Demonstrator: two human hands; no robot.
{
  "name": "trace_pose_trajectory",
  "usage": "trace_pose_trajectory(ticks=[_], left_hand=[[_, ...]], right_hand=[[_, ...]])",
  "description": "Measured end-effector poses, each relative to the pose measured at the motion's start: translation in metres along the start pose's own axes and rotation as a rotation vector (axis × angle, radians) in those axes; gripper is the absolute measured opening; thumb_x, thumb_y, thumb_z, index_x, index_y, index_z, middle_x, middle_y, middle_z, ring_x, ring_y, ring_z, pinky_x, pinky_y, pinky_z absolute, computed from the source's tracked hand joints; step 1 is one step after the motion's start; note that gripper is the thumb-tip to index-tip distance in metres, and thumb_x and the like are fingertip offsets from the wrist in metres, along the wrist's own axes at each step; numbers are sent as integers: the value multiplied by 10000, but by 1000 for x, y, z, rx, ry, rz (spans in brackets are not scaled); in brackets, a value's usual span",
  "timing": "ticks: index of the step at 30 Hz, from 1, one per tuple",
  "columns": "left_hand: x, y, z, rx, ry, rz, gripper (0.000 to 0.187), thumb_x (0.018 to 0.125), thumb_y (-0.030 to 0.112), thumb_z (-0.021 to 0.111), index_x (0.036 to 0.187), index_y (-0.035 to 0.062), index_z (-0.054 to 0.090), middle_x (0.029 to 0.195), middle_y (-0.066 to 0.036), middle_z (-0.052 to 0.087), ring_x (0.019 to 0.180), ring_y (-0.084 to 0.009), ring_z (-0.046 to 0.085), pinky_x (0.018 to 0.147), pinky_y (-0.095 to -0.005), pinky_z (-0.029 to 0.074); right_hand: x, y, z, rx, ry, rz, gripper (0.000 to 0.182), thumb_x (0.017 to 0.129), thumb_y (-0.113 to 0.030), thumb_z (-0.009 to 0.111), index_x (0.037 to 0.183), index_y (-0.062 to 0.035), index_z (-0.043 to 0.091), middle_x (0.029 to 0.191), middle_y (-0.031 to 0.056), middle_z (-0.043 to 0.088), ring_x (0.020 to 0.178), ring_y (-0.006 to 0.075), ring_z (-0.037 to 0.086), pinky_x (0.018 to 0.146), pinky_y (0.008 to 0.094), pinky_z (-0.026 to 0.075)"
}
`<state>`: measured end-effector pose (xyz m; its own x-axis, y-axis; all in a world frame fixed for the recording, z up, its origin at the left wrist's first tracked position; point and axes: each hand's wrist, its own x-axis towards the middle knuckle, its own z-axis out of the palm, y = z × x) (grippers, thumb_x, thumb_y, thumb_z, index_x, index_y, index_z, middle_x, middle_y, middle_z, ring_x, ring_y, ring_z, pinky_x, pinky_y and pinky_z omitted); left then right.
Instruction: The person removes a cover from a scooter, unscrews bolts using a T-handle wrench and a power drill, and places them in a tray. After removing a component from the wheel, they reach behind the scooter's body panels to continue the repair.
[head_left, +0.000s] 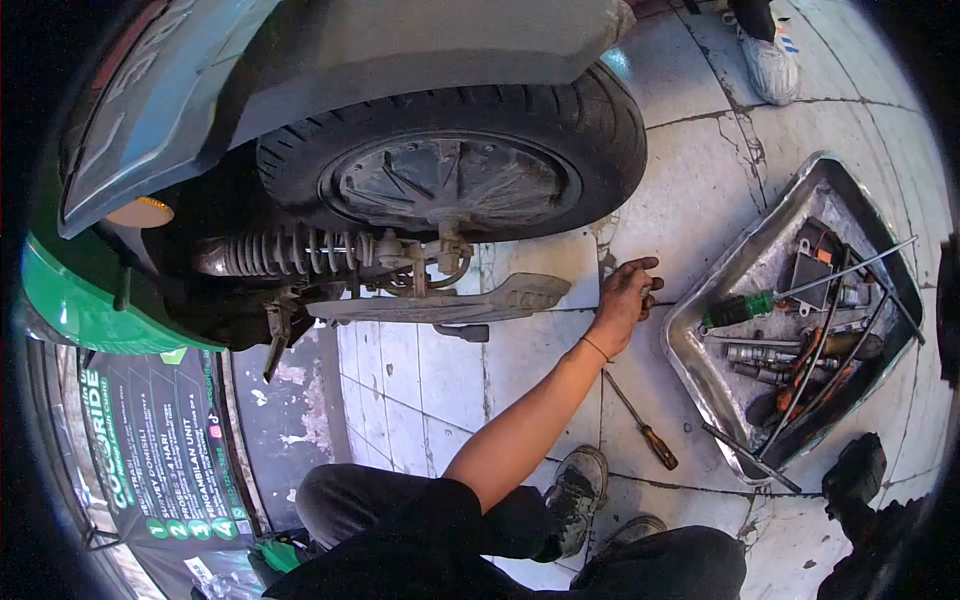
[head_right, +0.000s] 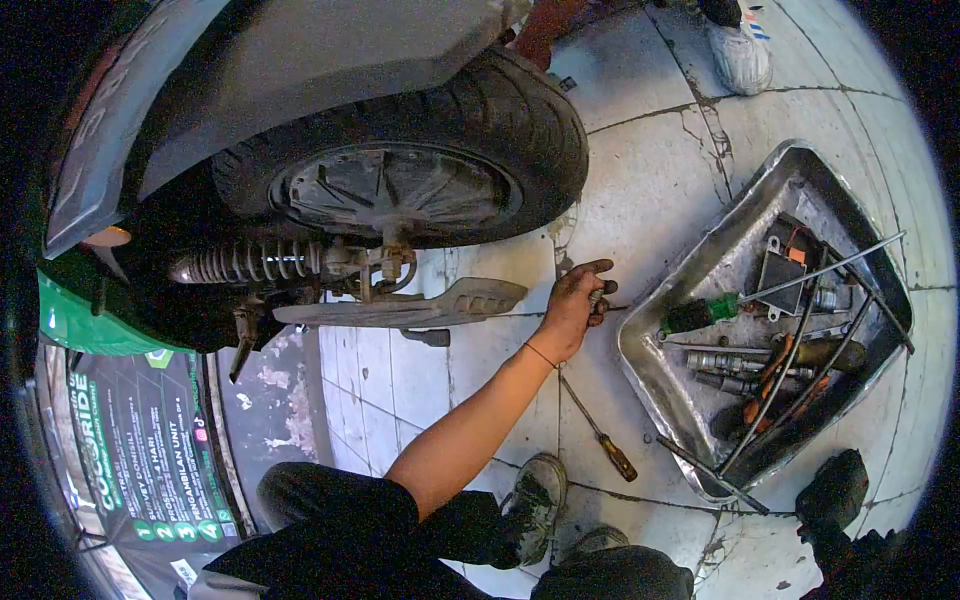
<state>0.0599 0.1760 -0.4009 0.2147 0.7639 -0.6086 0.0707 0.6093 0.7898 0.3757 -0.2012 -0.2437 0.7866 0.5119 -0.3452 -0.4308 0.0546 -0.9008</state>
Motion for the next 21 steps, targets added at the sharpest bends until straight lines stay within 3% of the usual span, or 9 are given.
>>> trace_pose_trajectory(ticks=[2, 12, 14, 21], left_hand=[[1, 0, -3, 5, -22, 5, 300, 932, 206, 504, 1211, 134, 587, 905, -9, 621, 590, -54, 460, 498, -204, 374], [-4, -13, -2, -18, -43, -10, 356, 896, 169, 508, 1229, 80, 597, 906, -28, 614, 628, -84, 477, 527, -221, 376], [-2, -16, -5, 25, -55, -14, 300, 963, 247, 486, 1209, 129, 610, 909, -5, 626, 633, -69, 467, 516, -206, 373], [-4, -5, -6, -2, -3, -34, 347, 897, 249, 500, 1200, 124, 614, 900, -8, 614, 626, -72, 466, 503, -209, 369]], right_hand=[[2, 2, -10, -39, -7, 25, 756, 839, -271, 548, 1516, -95, 260, 1550, 109, 308, 1414, 268, 292, 1166, 482, 230], [0, 28, -97, -187, 143, 70, 560, 910, -340, 524, 1361, -41, 376, 1175, 139, 483, 972, 240, 471, 810, 388, 383], [0, 34, -106, -187, 156, 80, 532, 925, -353, 519, 1330, -31, 399, 1100, 145, 518, 883, 234, 507, 739, 370, 413], [3, 49, -145, -137, 77, 86, 478, 975, -401, 503, 1222, 7, 479, 838, 165, 641, 574, 214, 633, 490, 304, 520]])
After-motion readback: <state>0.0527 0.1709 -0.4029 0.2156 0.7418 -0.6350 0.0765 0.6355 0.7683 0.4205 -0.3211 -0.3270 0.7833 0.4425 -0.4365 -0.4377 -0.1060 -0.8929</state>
